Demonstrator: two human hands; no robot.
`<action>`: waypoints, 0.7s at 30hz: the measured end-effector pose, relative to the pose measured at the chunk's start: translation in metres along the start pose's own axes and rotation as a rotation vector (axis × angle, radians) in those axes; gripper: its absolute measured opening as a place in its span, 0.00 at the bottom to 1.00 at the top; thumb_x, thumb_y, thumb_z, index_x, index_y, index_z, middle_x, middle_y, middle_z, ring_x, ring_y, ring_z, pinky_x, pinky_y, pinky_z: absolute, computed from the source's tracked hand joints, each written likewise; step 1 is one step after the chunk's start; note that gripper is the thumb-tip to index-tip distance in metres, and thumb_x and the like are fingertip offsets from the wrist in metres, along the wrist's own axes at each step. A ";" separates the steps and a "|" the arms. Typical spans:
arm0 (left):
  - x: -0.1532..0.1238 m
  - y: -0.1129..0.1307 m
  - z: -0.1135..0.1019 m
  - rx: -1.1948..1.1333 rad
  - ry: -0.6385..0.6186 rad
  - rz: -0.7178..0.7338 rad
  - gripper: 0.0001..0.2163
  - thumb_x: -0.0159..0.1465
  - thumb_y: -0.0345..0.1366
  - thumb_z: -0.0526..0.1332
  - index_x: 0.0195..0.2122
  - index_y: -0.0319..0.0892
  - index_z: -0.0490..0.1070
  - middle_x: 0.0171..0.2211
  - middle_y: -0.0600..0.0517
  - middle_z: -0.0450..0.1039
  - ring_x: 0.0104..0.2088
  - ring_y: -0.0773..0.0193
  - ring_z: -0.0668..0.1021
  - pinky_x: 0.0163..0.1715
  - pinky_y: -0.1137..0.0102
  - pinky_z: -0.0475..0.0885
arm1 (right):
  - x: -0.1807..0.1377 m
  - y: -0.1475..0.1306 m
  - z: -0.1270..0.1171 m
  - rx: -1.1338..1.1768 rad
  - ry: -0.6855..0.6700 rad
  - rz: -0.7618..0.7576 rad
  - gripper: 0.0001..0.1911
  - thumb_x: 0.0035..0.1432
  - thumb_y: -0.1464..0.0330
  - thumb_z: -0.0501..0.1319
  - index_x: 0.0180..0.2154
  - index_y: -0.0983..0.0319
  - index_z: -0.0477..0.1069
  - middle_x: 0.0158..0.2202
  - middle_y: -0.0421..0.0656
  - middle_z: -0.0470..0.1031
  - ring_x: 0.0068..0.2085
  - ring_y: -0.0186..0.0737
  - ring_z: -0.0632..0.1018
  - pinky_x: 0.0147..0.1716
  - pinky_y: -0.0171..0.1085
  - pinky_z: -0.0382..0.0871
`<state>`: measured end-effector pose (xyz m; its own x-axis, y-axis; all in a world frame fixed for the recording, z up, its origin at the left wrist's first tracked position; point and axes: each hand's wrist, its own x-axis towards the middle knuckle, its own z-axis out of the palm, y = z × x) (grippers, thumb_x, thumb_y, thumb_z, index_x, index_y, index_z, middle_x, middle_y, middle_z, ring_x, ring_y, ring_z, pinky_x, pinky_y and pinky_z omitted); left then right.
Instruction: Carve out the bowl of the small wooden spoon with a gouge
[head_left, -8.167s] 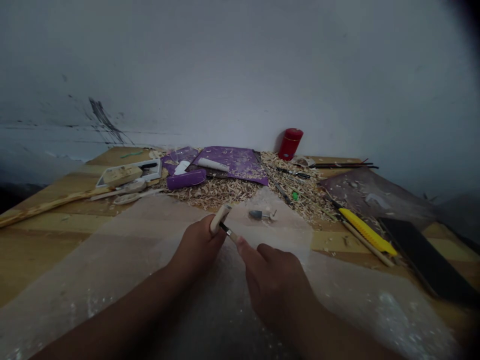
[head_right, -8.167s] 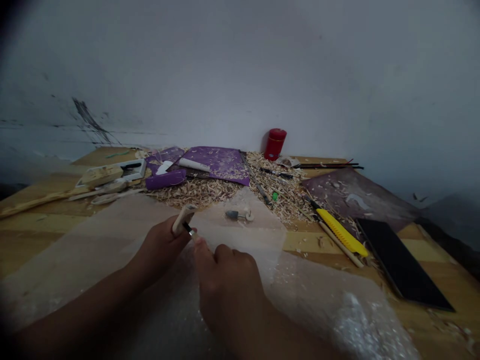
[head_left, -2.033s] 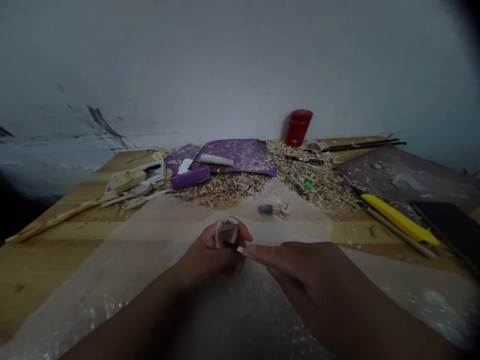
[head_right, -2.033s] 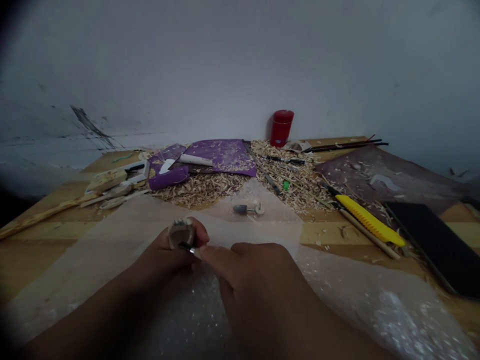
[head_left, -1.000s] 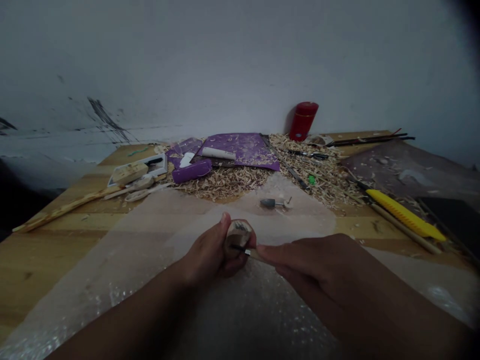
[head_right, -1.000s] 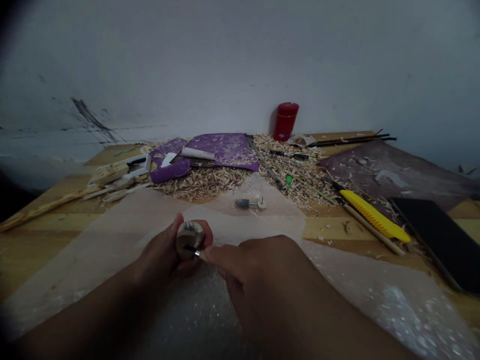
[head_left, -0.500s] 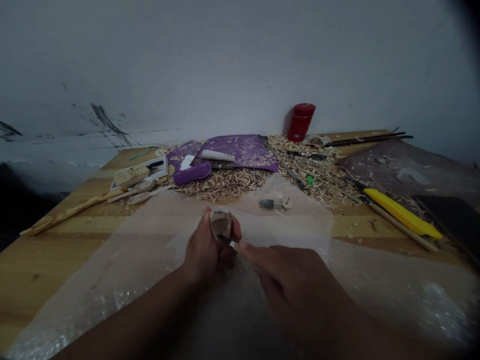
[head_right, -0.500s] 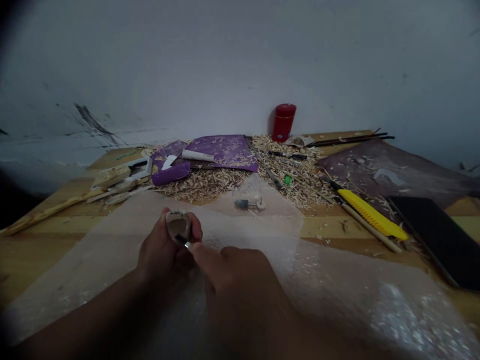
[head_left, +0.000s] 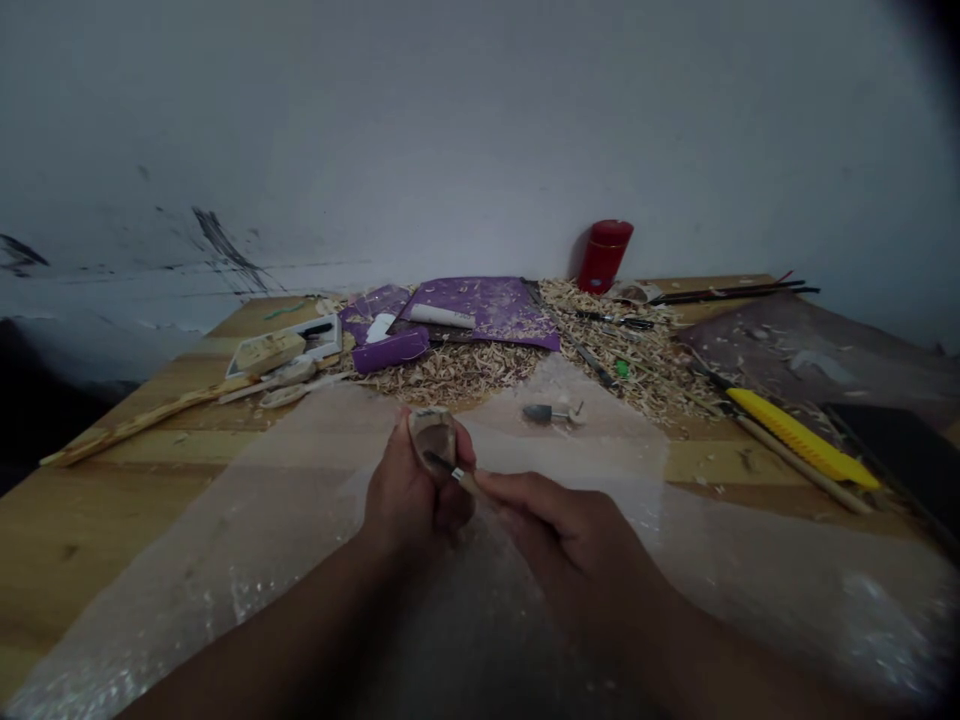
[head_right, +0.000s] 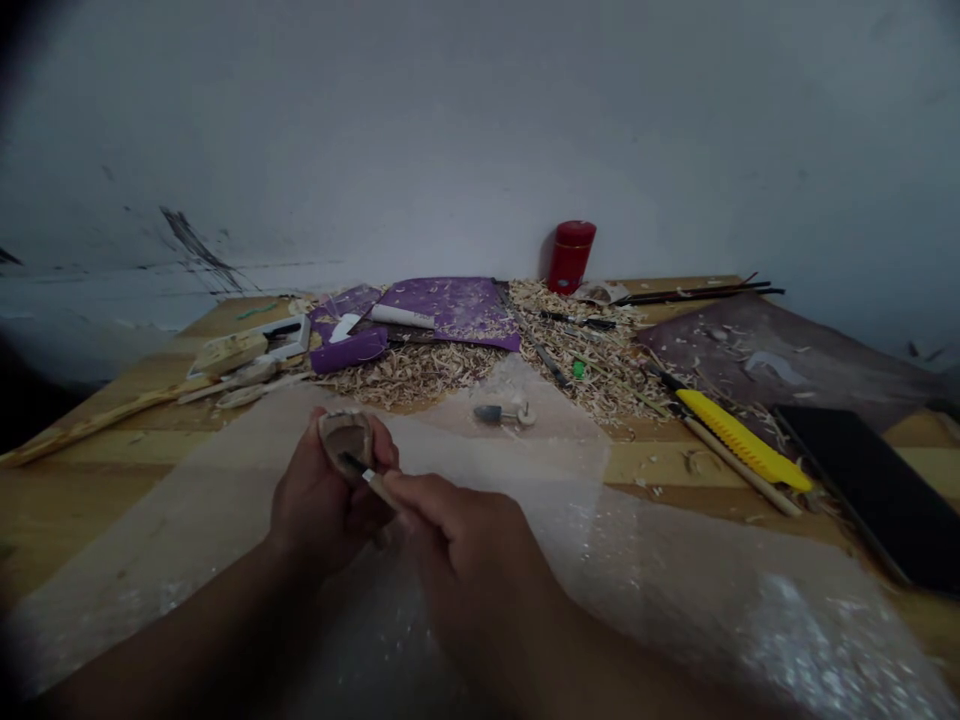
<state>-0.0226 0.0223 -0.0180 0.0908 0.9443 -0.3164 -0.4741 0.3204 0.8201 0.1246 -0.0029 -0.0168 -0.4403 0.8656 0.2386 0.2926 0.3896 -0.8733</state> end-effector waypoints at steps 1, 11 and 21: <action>0.001 0.001 -0.001 0.004 -0.011 -0.010 0.27 0.57 0.57 0.40 0.20 0.40 0.64 0.05 0.59 0.49 0.07 0.73 0.52 0.08 0.77 0.50 | 0.001 -0.001 -0.005 0.004 -0.010 0.013 0.16 0.58 0.73 0.51 0.46 0.54 0.67 0.40 0.35 0.75 0.39 0.32 0.75 0.37 0.30 0.68; 0.002 0.005 -0.003 0.283 0.022 -0.016 0.29 0.60 0.54 0.33 0.19 0.40 0.63 0.06 0.58 0.49 0.08 0.73 0.52 0.10 0.77 0.48 | -0.001 -0.003 -0.027 -0.334 -0.090 -0.080 0.20 0.55 0.75 0.52 0.49 0.53 0.66 0.36 0.38 0.76 0.34 0.35 0.76 0.34 0.33 0.68; 0.005 -0.010 -0.013 0.522 -0.078 0.021 0.28 0.57 0.57 0.39 0.20 0.40 0.65 0.08 0.58 0.52 0.10 0.73 0.55 0.10 0.77 0.48 | -0.004 -0.009 -0.034 -0.580 -0.172 -0.138 0.16 0.55 0.74 0.50 0.41 0.56 0.71 0.25 0.40 0.75 0.25 0.37 0.74 0.25 0.33 0.62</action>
<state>-0.0287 0.0227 -0.0344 0.1604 0.9474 -0.2768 0.0210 0.2771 0.9606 0.1528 0.0010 0.0042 -0.6234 0.7508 0.2183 0.6156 0.6434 -0.4550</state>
